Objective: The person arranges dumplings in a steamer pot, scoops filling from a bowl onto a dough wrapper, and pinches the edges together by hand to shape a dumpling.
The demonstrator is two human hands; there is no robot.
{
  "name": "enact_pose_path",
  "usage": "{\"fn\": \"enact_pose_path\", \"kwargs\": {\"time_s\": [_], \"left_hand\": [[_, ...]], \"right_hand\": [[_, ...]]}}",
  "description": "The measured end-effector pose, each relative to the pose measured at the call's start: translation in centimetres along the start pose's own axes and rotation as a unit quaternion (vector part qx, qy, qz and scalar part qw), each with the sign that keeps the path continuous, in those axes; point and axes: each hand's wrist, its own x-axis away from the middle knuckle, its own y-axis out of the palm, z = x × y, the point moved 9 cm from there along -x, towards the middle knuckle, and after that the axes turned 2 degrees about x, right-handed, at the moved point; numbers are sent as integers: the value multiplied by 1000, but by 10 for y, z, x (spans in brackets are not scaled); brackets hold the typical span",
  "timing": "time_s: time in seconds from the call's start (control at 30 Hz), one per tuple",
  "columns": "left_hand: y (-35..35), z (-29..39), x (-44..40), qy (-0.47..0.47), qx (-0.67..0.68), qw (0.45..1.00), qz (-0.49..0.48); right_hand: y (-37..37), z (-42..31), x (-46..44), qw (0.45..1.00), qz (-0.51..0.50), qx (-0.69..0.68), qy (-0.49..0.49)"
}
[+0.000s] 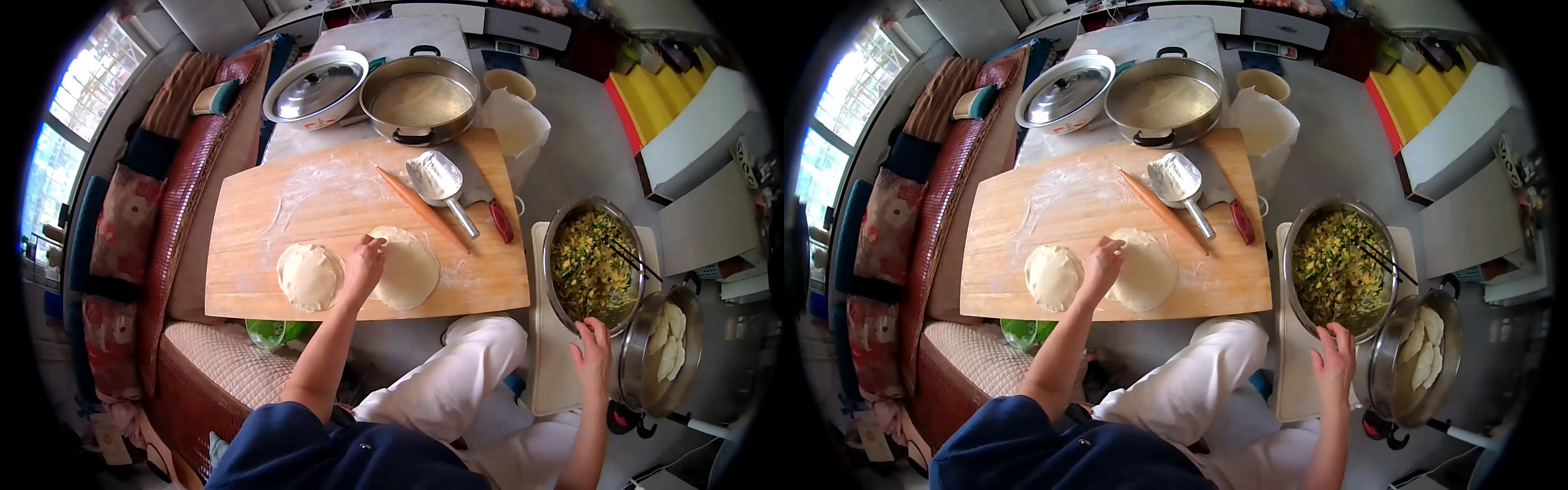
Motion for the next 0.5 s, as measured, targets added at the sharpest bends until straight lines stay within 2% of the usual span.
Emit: {"fn": "enact_pose_path", "kwargs": {"time_s": [0.07, 0.17, 0.27, 0.5], "left_hand": [[4, 3, -1, 23, -25, 999, 2], [7, 6, -2, 7, -33, 999, -18], [5, 7, -3, 21, 8, 1000, 12], [7, 16, -6, 95, 17, 995, 18]], "right_hand": [[-4, -6, 4, 1000, 8, 3, -9], [-7, -11, 10, 1000, 15, -13, -5], [-5, -15, 18, 999, 22, -25, -5], [5, -50, 31, 995, 53, -80, -19]]}}
